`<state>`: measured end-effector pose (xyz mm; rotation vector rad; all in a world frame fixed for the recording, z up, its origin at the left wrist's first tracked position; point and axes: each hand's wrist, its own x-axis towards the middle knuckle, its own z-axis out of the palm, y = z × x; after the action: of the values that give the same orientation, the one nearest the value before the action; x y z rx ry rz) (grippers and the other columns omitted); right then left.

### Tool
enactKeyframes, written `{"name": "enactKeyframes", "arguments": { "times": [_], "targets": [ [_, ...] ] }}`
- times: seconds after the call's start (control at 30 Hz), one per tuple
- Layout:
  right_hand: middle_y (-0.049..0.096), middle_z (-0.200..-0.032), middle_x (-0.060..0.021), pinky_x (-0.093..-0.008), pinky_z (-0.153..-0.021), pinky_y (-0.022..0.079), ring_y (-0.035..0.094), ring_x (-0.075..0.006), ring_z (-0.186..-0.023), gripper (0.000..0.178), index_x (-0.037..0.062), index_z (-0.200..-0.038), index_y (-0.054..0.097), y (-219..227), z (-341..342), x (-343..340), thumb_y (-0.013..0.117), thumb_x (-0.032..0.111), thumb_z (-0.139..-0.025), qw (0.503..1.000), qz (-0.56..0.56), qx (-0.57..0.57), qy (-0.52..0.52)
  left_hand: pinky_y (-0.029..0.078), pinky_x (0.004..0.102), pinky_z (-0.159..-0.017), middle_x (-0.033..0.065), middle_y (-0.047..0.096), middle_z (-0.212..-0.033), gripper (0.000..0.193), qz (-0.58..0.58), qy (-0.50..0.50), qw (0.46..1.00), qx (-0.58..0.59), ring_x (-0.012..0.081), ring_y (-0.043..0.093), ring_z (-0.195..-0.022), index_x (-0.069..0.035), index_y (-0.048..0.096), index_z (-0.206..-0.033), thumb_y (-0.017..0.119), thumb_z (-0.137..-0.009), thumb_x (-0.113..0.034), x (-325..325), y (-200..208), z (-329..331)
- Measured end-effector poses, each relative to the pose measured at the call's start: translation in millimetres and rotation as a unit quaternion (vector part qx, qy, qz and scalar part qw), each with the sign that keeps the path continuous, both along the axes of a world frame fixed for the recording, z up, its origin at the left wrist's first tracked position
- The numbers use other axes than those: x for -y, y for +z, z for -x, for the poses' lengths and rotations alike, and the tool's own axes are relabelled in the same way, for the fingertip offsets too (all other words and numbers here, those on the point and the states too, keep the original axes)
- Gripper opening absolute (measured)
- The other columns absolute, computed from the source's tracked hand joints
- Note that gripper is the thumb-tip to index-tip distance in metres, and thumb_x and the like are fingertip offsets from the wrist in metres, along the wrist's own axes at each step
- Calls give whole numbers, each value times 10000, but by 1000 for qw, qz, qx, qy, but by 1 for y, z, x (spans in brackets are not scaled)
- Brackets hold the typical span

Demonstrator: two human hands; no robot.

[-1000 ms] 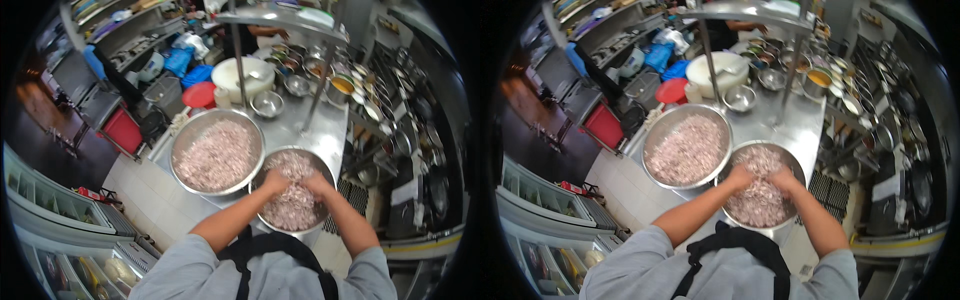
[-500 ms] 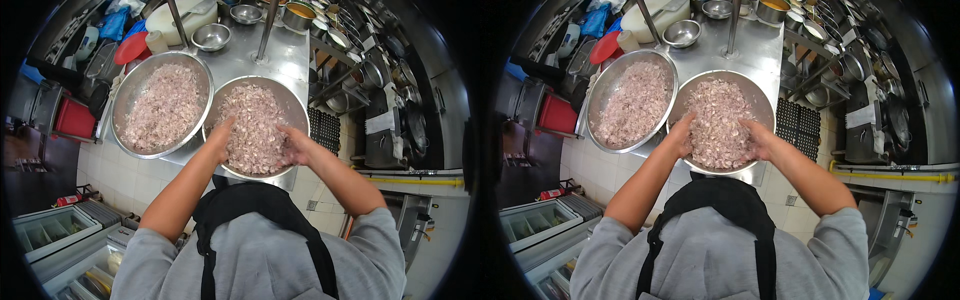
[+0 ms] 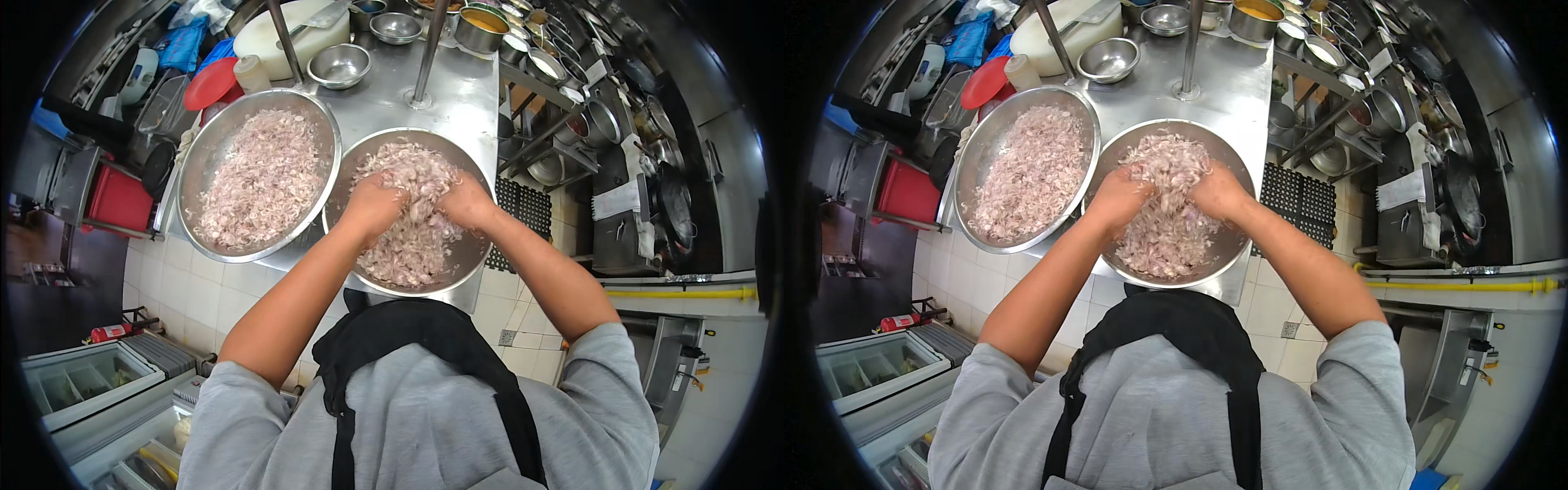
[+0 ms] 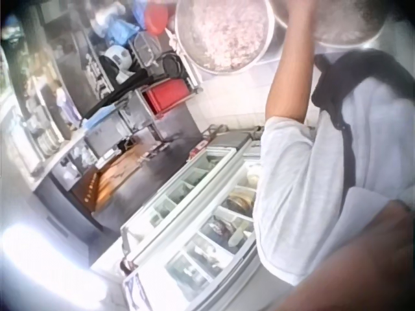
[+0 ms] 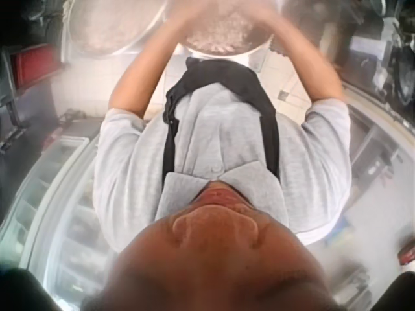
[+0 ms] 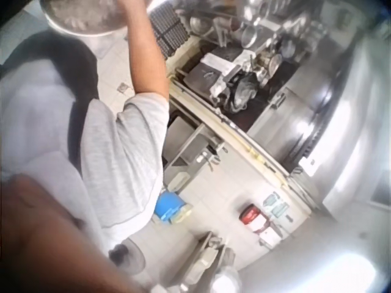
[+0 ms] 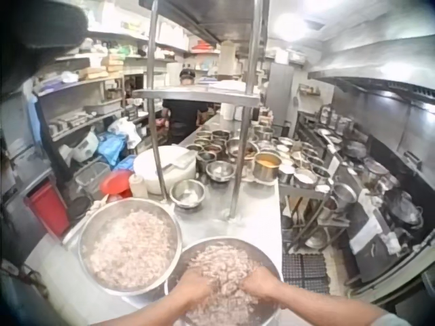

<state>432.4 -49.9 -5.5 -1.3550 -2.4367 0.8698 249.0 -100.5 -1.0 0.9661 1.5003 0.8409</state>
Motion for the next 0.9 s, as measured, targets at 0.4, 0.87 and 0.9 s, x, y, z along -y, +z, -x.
{"name": "enactKeyframes", "arguments": {
  "times": [0.4,0.87,0.9],
  "targets": [
    [591,-1167,-147,-493,-859,487,581,-322,-1057,503,49,-1269,462,-45,17,78,624,257,-840,580,649,-370,-326,428,531,-950,160,536,-1253,553,216,183,862,420,331,533,-1150,-68,394,-1335,392,-957,-472,46,-86,-18],
    [651,-916,-228,-383,-812,499,634,-354,-880,287,1,-1017,623,-40,3,12,518,29,-752,991,72,-109,-38,475,410,-855,315,607,-998,428,-157,76,973,-149,433,603,-944,69,492,-1191,488,-777,-39,9,-48,-11],
    [652,-925,-231,-392,-815,502,632,-365,-886,271,0,-991,638,-31,6,5,538,58,-746,997,13,-71,-25,477,424,-832,312,615,-966,398,-183,65,968,-162,441,606,-920,74,513,-1155,494,-778,-52,2,-46,-6]
  ]
}}
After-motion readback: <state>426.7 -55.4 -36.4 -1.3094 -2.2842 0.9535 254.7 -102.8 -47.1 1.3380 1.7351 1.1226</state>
